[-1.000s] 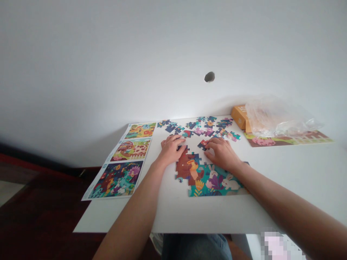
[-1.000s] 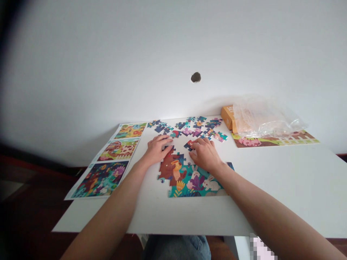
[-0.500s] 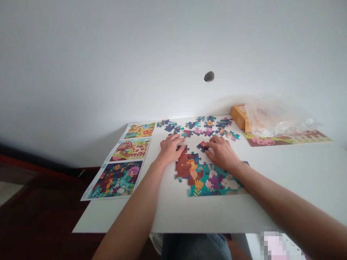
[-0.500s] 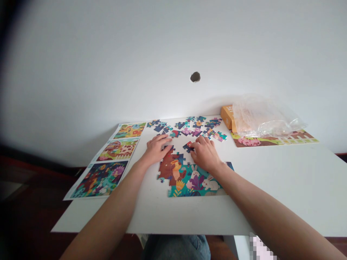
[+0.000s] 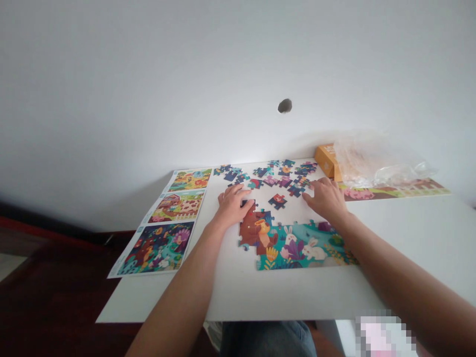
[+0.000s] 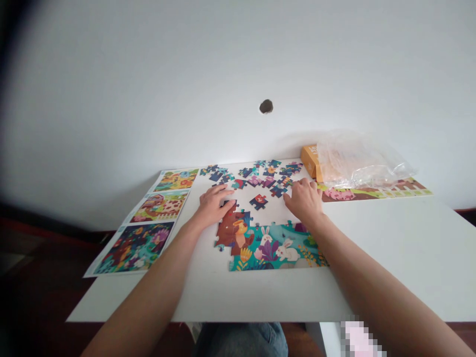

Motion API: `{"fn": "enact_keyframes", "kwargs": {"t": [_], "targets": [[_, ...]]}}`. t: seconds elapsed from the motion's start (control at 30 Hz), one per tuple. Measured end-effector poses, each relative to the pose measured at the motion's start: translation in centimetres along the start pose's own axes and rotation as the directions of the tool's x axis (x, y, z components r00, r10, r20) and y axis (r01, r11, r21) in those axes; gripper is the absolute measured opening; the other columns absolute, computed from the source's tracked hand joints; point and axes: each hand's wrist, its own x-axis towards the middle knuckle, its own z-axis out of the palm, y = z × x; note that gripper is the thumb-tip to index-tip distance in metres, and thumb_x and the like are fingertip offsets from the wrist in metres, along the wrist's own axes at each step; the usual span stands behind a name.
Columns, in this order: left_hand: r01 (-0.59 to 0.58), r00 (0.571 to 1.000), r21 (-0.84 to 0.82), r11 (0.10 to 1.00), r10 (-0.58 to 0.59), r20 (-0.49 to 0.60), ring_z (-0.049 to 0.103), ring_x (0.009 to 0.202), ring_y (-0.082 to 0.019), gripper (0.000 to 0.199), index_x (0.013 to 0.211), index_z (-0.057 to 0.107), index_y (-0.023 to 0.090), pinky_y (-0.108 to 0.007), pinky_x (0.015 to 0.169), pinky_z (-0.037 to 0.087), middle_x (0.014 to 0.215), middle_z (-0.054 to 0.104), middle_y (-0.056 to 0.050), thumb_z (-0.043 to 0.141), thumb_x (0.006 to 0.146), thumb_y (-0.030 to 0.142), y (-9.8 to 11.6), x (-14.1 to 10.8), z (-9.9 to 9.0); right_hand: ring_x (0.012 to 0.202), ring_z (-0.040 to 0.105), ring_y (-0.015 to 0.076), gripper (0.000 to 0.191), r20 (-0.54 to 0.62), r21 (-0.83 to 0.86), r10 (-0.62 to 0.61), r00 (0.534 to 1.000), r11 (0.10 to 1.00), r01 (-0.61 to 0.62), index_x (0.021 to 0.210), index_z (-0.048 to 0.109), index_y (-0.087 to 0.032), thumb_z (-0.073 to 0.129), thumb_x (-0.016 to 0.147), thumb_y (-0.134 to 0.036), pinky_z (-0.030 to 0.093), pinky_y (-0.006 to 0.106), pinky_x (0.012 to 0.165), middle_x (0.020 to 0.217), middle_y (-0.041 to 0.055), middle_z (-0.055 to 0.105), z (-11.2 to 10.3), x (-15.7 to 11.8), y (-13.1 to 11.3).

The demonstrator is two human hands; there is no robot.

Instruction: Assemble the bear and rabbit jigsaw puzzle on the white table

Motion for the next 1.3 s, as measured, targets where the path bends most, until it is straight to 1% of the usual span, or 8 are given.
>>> {"fn": "enact_keyframes", "kwargs": {"t": [0.1,0.17,0.3,0.37,0.6,0.9,1.03,1.3], "targets": [[0.051,0.998,0.050,0.997,-0.048,-0.046,0.041,0.135,-0.030,0.037,0.124,0.066,0.033,-0.053,0.111,0.033,0.144,0.051,-0.006,0.056,0.090,0.045,0.4,0.0,-0.4,0.110,0.053,0.0337,0.038,0.005,0.032,-0.078,0.997,0.997,0.077,0.118,0.069,-0.020,0.055,0.088,-0.040,0.041,0.044,0.090,0.120,0.0149,0.061,0.4,0.3,0.1],[0.160,0.984,0.111,0.981,-0.150,-0.093,0.036,0.137,-0.034,0.044,0.131,0.060,0.035,-0.060,0.112,0.028,0.149,0.045,-0.008,0.054,0.090,0.049,0.4,0.0,-0.6,0.110,0.054,0.0317,0.037,-0.005,0.060,-0.148,0.989,0.987,0.148,0.120,0.069,-0.021,0.055,0.089,-0.035,0.041,0.043,0.091,0.122,0.0131,0.062,0.6,0.2,-0.2],[0.487,0.873,0.155,0.860,-0.471,-0.127,0.027,0.141,-0.042,0.064,0.147,0.043,0.029,-0.071,0.107,0.023,0.152,0.035,-0.019,0.042,0.091,0.061,-0.2,0.2,-0.5,0.112,0.055,0.0296,0.029,-0.008,0.100,-0.241,0.971,0.965,0.240,0.109,0.074,-0.022,0.058,0.088,-0.033,0.042,0.042,0.095,0.125,0.0106,0.062,1.0,0.3,-0.6],[0.558,0.830,0.168,0.813,-0.552,-0.080,0.028,0.140,-0.044,0.068,0.148,0.040,0.024,-0.072,0.106,0.024,0.149,0.036,-0.023,0.035,0.092,0.061,-0.7,0.2,-0.3,0.112,0.056,0.0293,0.025,-0.016,0.107,-0.255,0.967,0.961,0.255,0.102,0.076,-0.021,0.060,0.087,-0.034,0.042,0.042,0.096,0.125,0.0099,0.063,1.1,0.5,-0.6],[0.541,0.834,0.189,0.820,-0.552,0.007,0.034,0.134,-0.043,0.061,0.143,0.044,0.023,-0.074,0.100,0.028,0.142,0.041,-0.022,0.030,0.093,0.056,-0.6,0.0,-0.8,0.107,0.062,0.0261,0.014,-0.020,0.159,-0.328,0.944,0.932,0.327,0.082,0.074,-0.019,0.063,0.085,-0.028,0.047,0.037,0.093,0.116,0.0085,0.070,1.0,0.5,-0.6],[0.514,0.848,0.234,0.826,-0.531,0.012,0.034,0.132,-0.043,0.059,0.142,0.046,0.023,-0.067,0.102,0.031,0.140,0.042,-0.021,0.033,0.093,0.053,0.1,0.0,-1.1,0.108,0.061,0.0247,0.019,0.028,0.198,-0.393,0.919,0.903,0.380,0.093,0.068,-0.020,0.060,0.077,-0.013,0.044,0.033,0.097,0.109,0.0074,0.070,0.9,0.5,-0.5],[0.513,0.849,0.239,0.824,-0.529,0.001,0.034,0.133,-0.043,0.056,0.142,0.047,0.024,-0.067,0.103,0.031,0.140,0.041,-0.020,0.035,0.094,0.050,0.0,0.0,-1.0,0.106,0.060,0.0249,0.024,0.064,0.185,-0.380,0.923,0.913,0.363,0.101,0.066,-0.019,0.058,0.078,-0.014,0.043,0.034,0.096,0.108,0.0092,0.067,0.9,0.8,-0.4],[0.610,0.786,0.228,0.759,-0.615,-0.055,0.037,0.130,-0.044,0.053,0.137,0.049,0.018,-0.063,0.098,0.036,0.138,0.039,-0.025,0.040,0.092,0.044,-0.4,0.3,-1.6,0.104,0.059,0.0303,0.049,0.064,0.140,-0.267,0.962,0.956,0.256,0.126,0.056,-0.014,0.065,0.078,-0.023,0.043,0.039,0.092,0.113,0.0172,0.063,1.0,0.6,-0.5]]}}
